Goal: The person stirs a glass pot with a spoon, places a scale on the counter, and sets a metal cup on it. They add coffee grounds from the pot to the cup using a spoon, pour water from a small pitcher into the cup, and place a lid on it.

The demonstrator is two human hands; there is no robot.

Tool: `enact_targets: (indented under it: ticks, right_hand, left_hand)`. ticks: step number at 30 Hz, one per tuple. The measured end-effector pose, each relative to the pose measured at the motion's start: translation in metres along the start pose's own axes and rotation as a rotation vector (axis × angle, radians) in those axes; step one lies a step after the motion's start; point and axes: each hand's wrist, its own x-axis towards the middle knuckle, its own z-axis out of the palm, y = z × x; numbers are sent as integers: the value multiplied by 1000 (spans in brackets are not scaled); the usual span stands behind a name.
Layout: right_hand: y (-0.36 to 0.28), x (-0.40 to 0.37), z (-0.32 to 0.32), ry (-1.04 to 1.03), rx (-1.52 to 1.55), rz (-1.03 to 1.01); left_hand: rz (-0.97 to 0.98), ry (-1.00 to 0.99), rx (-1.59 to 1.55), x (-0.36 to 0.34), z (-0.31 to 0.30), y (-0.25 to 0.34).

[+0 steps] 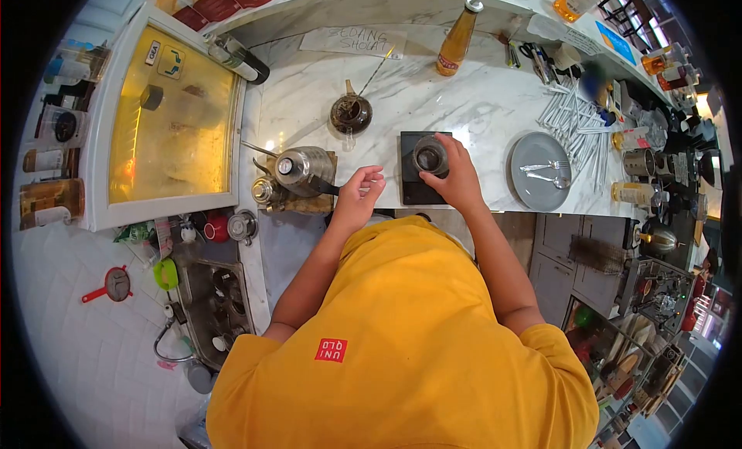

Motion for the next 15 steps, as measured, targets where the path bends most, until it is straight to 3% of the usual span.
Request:
enact_targets:
  ticks: [15]
  right_hand:
    - [-10, -32, -22, 116, -93, -70]
  left_hand:
    - [14, 12, 33, -9, 2, 10]
